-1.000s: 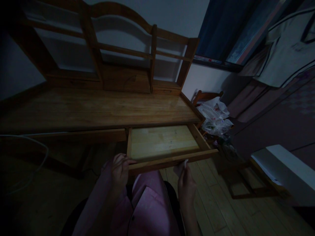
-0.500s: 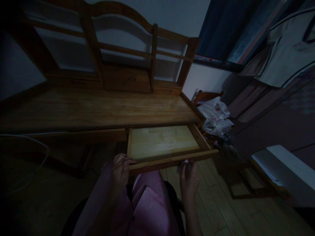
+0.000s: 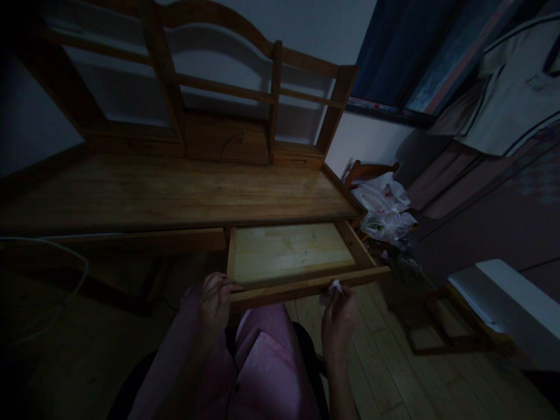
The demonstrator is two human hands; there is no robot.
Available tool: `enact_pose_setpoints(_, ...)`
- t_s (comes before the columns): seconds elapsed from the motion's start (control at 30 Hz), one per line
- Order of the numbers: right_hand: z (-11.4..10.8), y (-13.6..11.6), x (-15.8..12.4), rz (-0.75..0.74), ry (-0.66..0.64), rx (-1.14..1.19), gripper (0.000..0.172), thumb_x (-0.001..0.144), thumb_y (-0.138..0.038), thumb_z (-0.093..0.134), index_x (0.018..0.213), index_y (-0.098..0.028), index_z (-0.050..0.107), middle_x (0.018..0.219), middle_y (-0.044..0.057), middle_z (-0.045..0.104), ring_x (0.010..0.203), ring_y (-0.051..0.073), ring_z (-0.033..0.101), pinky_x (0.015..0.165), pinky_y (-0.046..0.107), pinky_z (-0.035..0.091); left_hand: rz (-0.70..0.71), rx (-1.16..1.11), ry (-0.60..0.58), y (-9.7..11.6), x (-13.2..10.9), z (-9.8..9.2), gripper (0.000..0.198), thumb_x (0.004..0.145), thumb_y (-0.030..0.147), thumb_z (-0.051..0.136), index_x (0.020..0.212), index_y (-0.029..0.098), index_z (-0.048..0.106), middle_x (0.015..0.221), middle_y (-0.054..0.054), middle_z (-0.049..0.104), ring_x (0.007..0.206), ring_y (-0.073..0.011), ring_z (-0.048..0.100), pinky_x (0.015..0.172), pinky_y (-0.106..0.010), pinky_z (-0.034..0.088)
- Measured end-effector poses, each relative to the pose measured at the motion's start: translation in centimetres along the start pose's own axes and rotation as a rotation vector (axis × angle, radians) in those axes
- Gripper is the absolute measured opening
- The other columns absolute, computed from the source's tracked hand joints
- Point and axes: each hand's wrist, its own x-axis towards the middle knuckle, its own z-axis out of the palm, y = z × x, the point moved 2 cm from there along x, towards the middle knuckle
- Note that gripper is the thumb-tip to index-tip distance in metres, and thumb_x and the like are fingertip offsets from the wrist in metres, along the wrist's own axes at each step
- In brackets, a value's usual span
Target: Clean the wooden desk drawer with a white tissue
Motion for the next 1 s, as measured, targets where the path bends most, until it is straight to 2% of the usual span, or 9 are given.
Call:
enact_pose_setpoints(0.2, -0.6, -2.0, 0.9, -0.028, 0.107, 0.041, 0.034, 0.100, -0.051, 0.047, 0.103, -0.018, 0.056, 0.101, 0.013, 0.060, 0.097, 0.027, 0.057, 0.085, 0.038, 0.043, -0.018, 0.024, -0.003, -0.2, -0.1, 0.0, 0.038, 0.100, 0.017, 0.040, 0.083, 0.024, 0.073, 0.077, -0.002, 0.068, 0.087, -0.0200, 0.060, 0.089, -0.039, 0.046)
enact_pose_setpoints(0.4, 0.5, -3.1, -1.1, 0.063, 0.019, 0.152, 0.033, 0.100, -0.048, 0.048, 0.109, -0.018, 0.055, 0.101, 0.012, 0.063, 0.092, 0.025, 0.061, 0.078, 0.035, 0.046, -0.050, 0.035, -0.018, -0.7, -0.5, 0.1, 0.040, 0.101, 0.021, 0.040, 0.082, 0.024, 0.075, 0.078, -0.003, 0.066, 0.091, -0.0205, 0.059, 0.087, -0.038, 0.046)
enact_pose_setpoints(0.5, 0.9, -4.0, -2.5, 0.047, -0.043, 0.213, 0.028, 0.101, -0.045, 0.049, 0.109, -0.018, 0.055, 0.102, 0.011, 0.063, 0.090, 0.023, 0.063, 0.073, 0.033, 0.048, -0.079, 0.045, -0.038, -0.8, -0.7, 0.1, 0.041, 0.101, 0.020, 0.039, 0.080, 0.023, 0.074, 0.081, -0.004, 0.067, 0.093, -0.0205, 0.058, 0.088, -0.037, 0.045)
enact_pose_setpoints(0.7, 1.9, -6.2, -5.1, -0.065, -0.129, 0.267, 0.017, 0.102, -0.034, 0.049, 0.108, -0.020, 0.056, 0.100, 0.009, 0.064, 0.089, 0.021, 0.063, 0.073, 0.032, 0.049, -0.069, 0.044, -0.058, -0.9, -0.7, 0.0, 0.039, 0.101, 0.019, 0.039, 0.079, 0.023, 0.071, 0.079, -0.002, 0.067, 0.090, -0.0196, 0.058, 0.087, -0.037, 0.044)
enact_pose_setpoints(0.83, 2.4, -5.8, -6.0, -0.034, -0.147, 0.279, 0.018, 0.102, -0.035, 0.049, 0.109, -0.020, 0.055, 0.102, 0.010, 0.065, 0.091, 0.022, 0.065, 0.072, 0.032, 0.050, -0.065, 0.051, -0.060, -0.9, -0.8, 0.0, 0.038, 0.101, 0.018, 0.039, 0.080, 0.023, 0.071, 0.081, -0.003, 0.068, 0.092, -0.0203, 0.058, 0.089, -0.037, 0.043)
enact_pose_setpoints(1.0, 3.4, -3.9, -7.2, 0.017, -0.245, 0.258, 0.021, 0.102, -0.039, 0.046, 0.105, -0.020, 0.055, 0.099, 0.010, 0.066, 0.094, 0.023, 0.066, 0.077, 0.035, 0.050, -0.054, 0.024, -0.042, -0.9, -0.8, 0.1, 0.035, 0.099, 0.014, 0.041, 0.080, 0.022, 0.070, 0.079, -0.002, 0.068, 0.089, -0.0195, 0.057, 0.090, -0.037, 0.042)
